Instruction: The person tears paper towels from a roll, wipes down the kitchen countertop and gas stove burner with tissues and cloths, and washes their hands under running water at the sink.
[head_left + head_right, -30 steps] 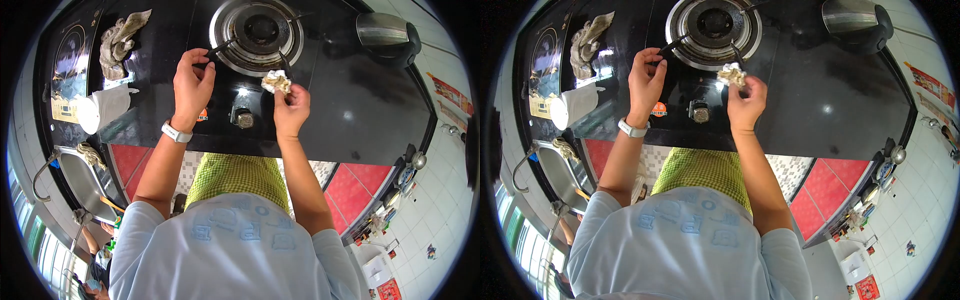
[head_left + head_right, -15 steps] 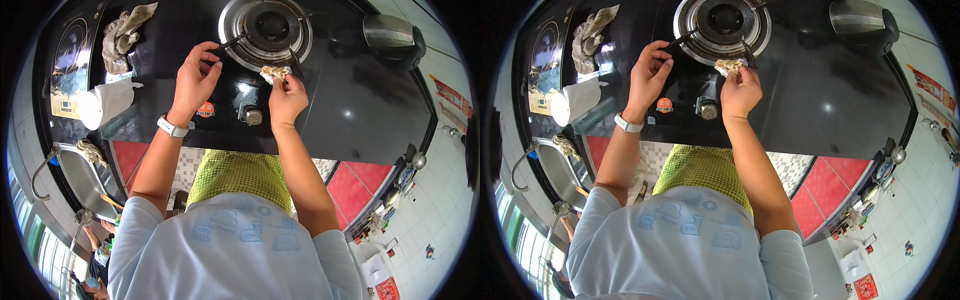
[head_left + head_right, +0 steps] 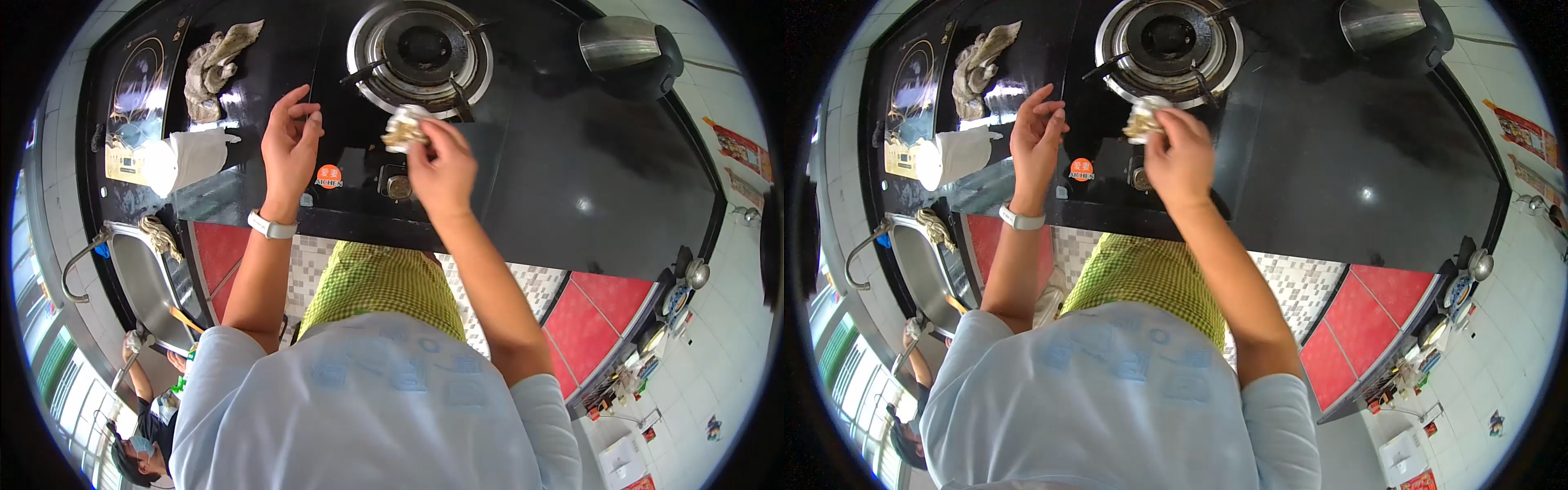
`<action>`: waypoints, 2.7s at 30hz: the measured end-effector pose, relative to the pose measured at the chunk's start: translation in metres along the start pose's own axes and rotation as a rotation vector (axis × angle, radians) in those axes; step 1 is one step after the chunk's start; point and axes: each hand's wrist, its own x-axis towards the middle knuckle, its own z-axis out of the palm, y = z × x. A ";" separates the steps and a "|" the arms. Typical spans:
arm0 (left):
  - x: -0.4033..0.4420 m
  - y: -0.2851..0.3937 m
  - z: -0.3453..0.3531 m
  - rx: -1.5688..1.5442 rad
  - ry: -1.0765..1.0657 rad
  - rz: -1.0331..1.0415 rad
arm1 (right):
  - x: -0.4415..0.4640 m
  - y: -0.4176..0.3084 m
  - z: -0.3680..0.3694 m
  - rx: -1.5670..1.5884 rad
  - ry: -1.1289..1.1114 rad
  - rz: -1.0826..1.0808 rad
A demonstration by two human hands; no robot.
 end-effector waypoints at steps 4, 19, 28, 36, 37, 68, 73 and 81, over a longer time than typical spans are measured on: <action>-0.019 -0.006 -0.005 -0.012 -0.005 -0.062 | -0.006 0.016 -0.030 -0.189 0.022 0.034; -0.052 -0.004 -0.036 -0.061 0.035 -0.182 | 0.042 -0.034 0.069 -0.446 -0.339 -0.125; -0.043 -0.018 -0.039 -0.218 0.037 -0.176 | 0.023 0.003 0.008 -0.590 -0.379 -0.241; -0.040 -0.018 -0.049 -0.224 0.012 -0.177 | 0.038 0.019 -0.041 -0.546 -0.539 0.026; -0.040 -0.020 -0.053 -0.231 0.016 -0.176 | 0.040 0.017 -0.048 -0.293 -0.473 0.229; -0.194 -0.004 -0.023 -0.185 0.468 -0.208 | 0.120 0.014 -0.073 -0.139 -0.683 -0.159; -0.298 -0.014 0.041 -0.306 0.687 -0.219 | 0.107 0.015 -0.085 -0.251 -0.703 -0.757; -0.446 0.003 0.109 -0.236 1.005 -0.246 | 0.156 0.067 -0.047 0.216 -1.288 -0.132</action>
